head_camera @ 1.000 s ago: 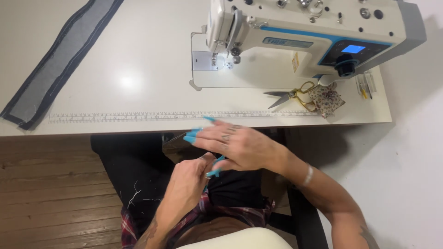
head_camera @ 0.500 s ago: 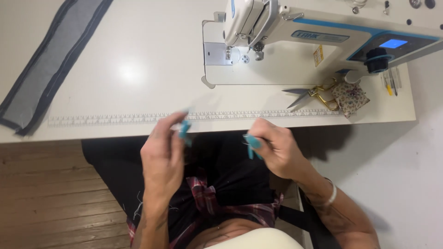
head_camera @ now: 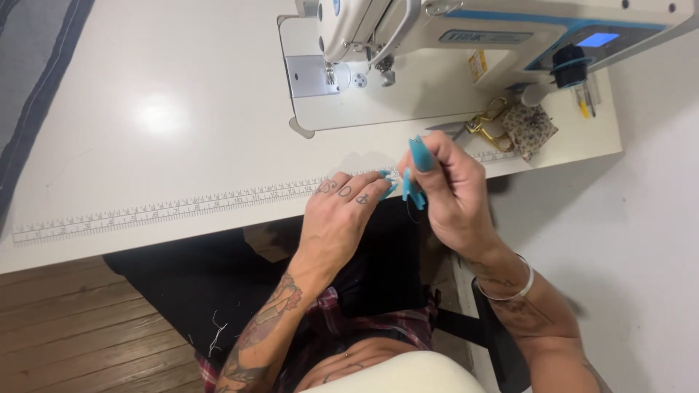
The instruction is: Threading an industrial sewing machine and preparing fabric for stitching
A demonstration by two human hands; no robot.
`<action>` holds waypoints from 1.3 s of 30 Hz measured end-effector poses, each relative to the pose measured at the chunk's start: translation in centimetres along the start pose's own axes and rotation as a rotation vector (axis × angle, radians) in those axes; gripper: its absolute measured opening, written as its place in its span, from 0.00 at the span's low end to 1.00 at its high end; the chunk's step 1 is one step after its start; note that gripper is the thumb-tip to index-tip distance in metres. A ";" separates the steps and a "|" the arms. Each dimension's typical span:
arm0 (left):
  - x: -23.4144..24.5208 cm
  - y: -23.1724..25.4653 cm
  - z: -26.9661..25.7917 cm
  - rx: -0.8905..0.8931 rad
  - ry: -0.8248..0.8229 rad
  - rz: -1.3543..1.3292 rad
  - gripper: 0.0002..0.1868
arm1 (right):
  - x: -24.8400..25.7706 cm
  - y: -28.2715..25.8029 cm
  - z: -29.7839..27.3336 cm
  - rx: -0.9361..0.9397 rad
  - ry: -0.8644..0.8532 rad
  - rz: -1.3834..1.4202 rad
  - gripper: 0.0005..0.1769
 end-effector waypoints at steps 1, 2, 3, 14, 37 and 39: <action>0.1 -0.2 -0.1 0.013 0.031 0.018 0.06 | -0.4 0.2 0.2 -0.018 -0.006 0.022 0.17; -0.1 0.0 -0.1 0.016 0.039 0.021 0.06 | -0.4 0.2 0.3 -0.014 -0.014 0.022 0.17; -0.1 0.1 -0.2 0.003 0.053 0.038 0.06 | -0.5 0.4 0.3 -0.027 -0.023 0.020 0.17; 0.5 0.5 0.2 0.020 0.077 -0.038 0.09 | -0.9 -0.1 0.6 0.005 -0.078 -0.056 0.16; 12.5 -5.6 -3.2 0.274 0.437 0.183 0.03 | -6.8 8.1 4.2 1.081 -0.065 -1.500 0.16; 12.1 -6.3 -3.4 0.272 0.438 0.187 0.03 | -6.8 7.9 4.6 1.073 -0.039 -1.510 0.19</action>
Point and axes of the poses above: each hand's wrist, its own z-axis towards the middle knuckle, its own x-axis out of the back of the hand, y = z × x, the point moved 9 cm from there along z, towards the middle knuckle, and after that the axes turned 4 degrees about x, right-handed, at the moved point
